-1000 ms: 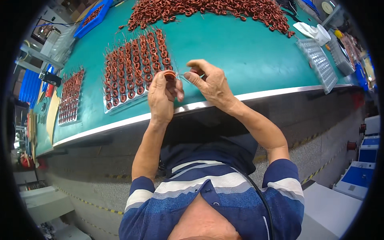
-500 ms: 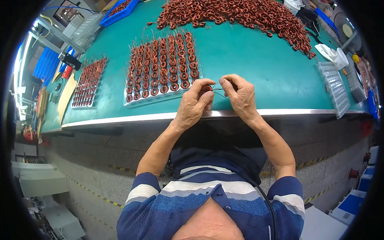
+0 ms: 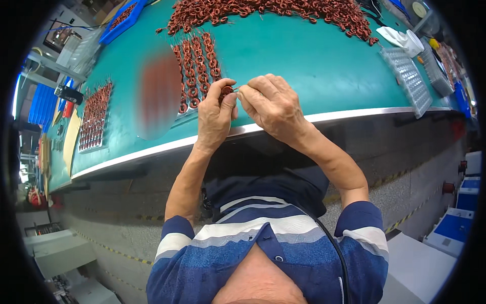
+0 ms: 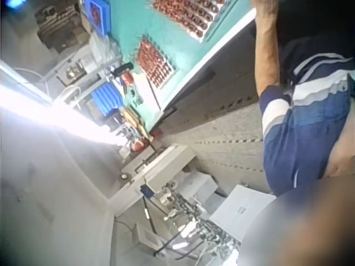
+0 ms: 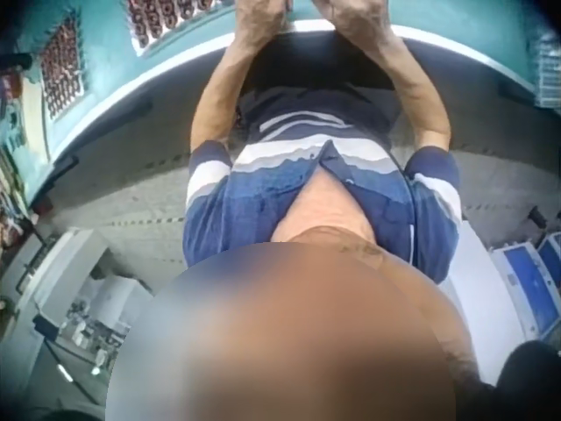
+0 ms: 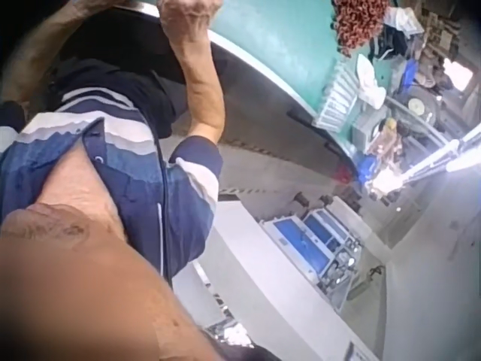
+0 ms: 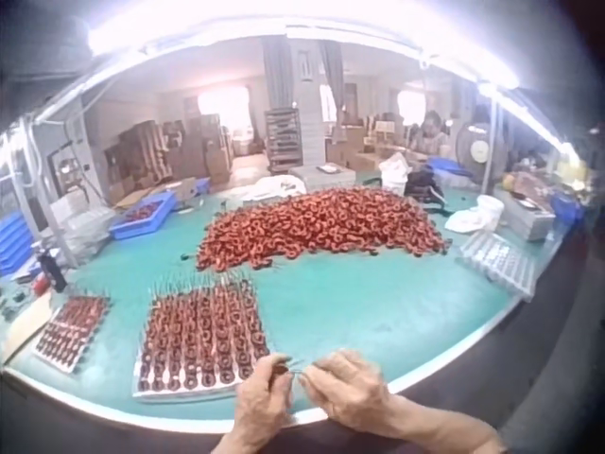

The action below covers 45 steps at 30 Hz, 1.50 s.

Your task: Manually inspect, untangle, and place toroidal electronic coils into a plastic sorting tray at a workbench.

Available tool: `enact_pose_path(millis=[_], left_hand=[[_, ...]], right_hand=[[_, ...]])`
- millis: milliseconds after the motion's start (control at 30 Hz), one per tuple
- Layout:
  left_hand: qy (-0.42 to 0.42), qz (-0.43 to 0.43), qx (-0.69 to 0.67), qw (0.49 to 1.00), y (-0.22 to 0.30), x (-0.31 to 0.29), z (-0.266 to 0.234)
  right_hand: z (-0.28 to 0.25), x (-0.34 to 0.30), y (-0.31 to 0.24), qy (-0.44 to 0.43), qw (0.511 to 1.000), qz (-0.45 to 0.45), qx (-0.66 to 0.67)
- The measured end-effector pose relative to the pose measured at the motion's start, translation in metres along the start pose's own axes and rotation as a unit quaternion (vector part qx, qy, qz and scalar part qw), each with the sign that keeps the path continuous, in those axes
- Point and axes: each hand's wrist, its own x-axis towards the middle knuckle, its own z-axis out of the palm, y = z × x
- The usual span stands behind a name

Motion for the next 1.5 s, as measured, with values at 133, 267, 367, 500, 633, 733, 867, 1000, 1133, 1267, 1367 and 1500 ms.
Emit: enact_pose_path(millis=[133,267,367,500,633,733,867,1000,1133,1267,1367,1500], left_hand=[[-0.023,0.039,-0.063,0.997,0.005,-0.002,0.003],[-0.078,-0.029,-0.311,0.947,0.001,-0.015,-0.006],[-0.085,-0.053,-0.385,0.918,0.002,-0.014,-0.002],[-0.076,-0.060,-0.359,0.928,0.000,-0.015,-0.005],[-0.069,-0.065,-0.345,0.934,0.007,-0.014,-0.006],[-0.052,-0.066,-0.384,0.919,0.003,-0.016,0.000],[-0.045,-0.074,-0.411,0.908,0.001,-0.023,-0.001],[-0.054,-0.096,-0.388,0.915,0.000,-0.024,-0.005],[-0.057,-0.083,-0.338,0.936,-0.007,-0.026,-0.012],[-0.068,-0.060,-0.293,0.952,-0.005,-0.027,-0.009],[-0.049,-0.033,-0.236,0.970,-0.002,-0.027,-0.003],[-0.005,-0.003,-0.139,0.990,0.003,-0.031,-0.001]], right_hand=[[-0.006,0.004,-0.012,0.003,0.998,-0.055,-0.021],[-0.018,0.009,0.004,-0.052,0.918,0.293,0.264],[-0.013,0.000,0.010,-0.058,0.877,0.353,0.320],[-0.010,-0.003,-0.007,0.002,0.955,0.196,0.222],[-0.009,-0.001,0.004,-0.045,0.858,0.365,0.358],[0.005,-0.011,0.012,-0.023,0.714,0.471,0.517],[0.013,-0.017,0.015,-0.019,0.581,0.529,0.618],[0.022,-0.021,0.021,-0.030,0.553,0.522,0.649],[0.019,-0.032,0.012,-0.028,0.634,0.495,0.594],[0.024,-0.042,0.008,-0.086,0.720,0.443,0.526],[0.025,-0.035,-0.005,-0.068,0.779,0.437,0.444],[-0.001,-0.019,-0.009,-0.054,0.773,0.468,0.424]])
